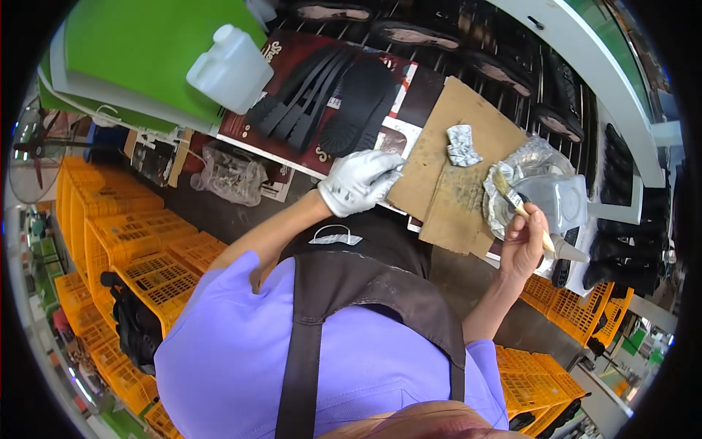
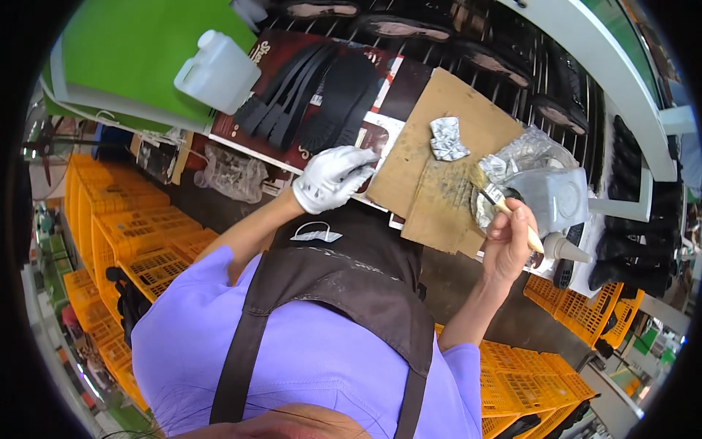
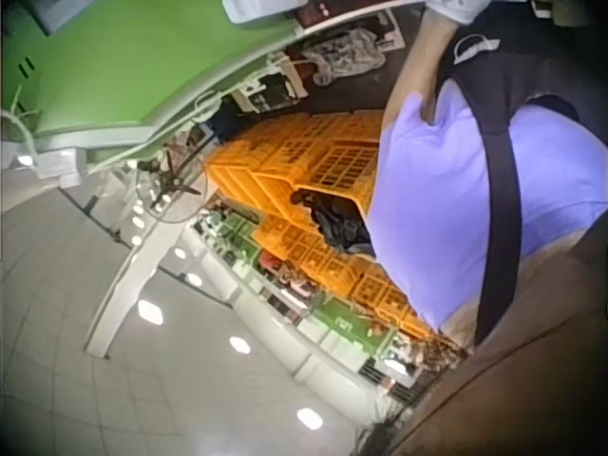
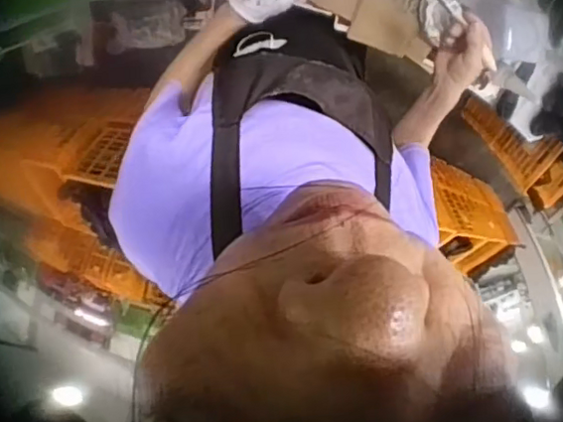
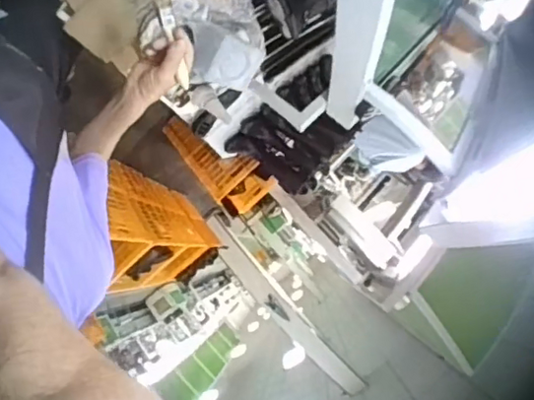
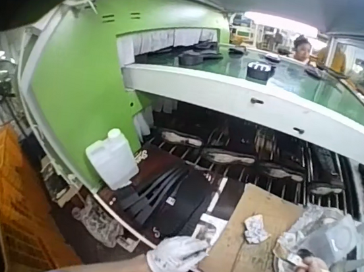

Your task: The person applies a dark adhesive to the bottom of black shoe soles using a brush. They repeatedly dip the brush into a container and coat the textured surface of each sole before placing it on a green workbench. The process is repeated for multiple soles.

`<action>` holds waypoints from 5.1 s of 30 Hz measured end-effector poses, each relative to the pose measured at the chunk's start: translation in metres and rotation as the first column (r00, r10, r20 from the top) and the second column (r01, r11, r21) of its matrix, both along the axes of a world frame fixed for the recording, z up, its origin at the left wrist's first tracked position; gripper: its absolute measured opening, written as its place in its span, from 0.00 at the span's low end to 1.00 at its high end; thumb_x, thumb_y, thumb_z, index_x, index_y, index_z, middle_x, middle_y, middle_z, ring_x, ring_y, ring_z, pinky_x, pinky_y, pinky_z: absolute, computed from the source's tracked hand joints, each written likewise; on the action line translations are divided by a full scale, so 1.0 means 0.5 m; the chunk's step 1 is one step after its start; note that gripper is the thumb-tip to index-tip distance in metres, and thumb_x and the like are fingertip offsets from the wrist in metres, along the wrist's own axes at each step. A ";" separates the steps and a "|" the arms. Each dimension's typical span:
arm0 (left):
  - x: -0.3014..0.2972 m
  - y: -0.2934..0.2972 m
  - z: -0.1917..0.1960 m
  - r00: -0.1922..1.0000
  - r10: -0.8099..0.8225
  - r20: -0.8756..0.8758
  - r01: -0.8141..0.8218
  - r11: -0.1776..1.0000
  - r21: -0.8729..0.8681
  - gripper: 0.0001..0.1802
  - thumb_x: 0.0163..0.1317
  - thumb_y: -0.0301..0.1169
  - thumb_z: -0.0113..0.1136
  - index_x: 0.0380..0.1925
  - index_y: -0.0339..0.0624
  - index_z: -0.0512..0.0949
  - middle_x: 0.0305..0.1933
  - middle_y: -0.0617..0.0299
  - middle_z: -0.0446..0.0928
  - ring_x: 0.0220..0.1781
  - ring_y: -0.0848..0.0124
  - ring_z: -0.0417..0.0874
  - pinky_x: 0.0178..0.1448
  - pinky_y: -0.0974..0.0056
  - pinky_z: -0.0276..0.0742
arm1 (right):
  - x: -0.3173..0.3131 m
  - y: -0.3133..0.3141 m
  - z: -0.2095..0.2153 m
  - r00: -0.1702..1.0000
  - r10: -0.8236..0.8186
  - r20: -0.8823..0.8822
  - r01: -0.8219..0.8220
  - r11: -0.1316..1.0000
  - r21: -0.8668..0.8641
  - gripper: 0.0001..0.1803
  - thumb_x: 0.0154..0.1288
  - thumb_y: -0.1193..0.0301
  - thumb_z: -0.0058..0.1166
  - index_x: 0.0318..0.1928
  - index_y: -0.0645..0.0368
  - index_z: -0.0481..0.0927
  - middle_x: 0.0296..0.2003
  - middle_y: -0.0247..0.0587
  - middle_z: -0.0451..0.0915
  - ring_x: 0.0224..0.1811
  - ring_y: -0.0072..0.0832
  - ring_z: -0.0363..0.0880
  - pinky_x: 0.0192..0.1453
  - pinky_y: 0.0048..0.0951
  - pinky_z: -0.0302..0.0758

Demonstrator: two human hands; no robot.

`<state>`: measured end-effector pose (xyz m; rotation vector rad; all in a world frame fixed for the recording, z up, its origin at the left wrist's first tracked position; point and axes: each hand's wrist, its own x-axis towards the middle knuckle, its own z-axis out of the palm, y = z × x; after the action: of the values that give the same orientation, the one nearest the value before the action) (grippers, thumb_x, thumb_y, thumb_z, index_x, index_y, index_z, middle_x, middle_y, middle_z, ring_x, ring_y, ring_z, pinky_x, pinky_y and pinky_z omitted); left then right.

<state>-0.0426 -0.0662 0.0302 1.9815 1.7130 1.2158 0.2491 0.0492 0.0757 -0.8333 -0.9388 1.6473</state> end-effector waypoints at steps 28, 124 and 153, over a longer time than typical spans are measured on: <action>-0.063 0.058 0.033 0.874 0.467 0.132 -0.481 0.870 0.111 0.22 0.64 0.31 0.51 0.55 0.30 0.66 0.52 0.48 0.73 0.48 0.66 0.76 0.53 0.66 0.70 | 0.064 0.031 -0.003 0.292 -0.469 0.834 -0.156 0.837 0.525 0.10 0.57 0.67 0.58 0.30 0.62 0.81 0.21 0.47 0.79 0.21 0.32 0.79 0.28 0.26 0.72; 0.145 0.108 -0.017 -0.140 -0.135 0.981 0.389 0.903 0.180 0.26 0.65 0.38 0.50 0.59 0.40 0.59 0.51 0.54 0.70 0.50 0.71 0.73 0.53 0.67 0.71 | -0.204 -0.145 0.047 0.964 -0.048 0.260 -0.013 0.974 0.228 0.17 0.65 0.67 0.51 0.44 0.71 0.77 0.27 0.45 0.80 0.23 0.20 0.75 0.29 0.18 0.74; 0.101 0.077 0.053 0.749 -0.578 0.324 0.650 0.736 -0.189 0.18 0.44 0.31 0.71 0.30 0.43 0.71 0.33 0.65 0.70 0.38 0.71 0.74 0.40 0.67 0.72 | -0.203 -0.095 0.113 0.948 0.084 0.307 -0.199 0.909 0.367 0.11 0.61 0.73 0.56 0.40 0.68 0.80 0.26 0.41 0.81 0.23 0.16 0.76 0.28 0.15 0.74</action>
<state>0.0081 -0.0278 0.0566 1.8839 0.9064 0.8521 0.1476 0.0019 0.1321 -0.7440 -1.5105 1.4062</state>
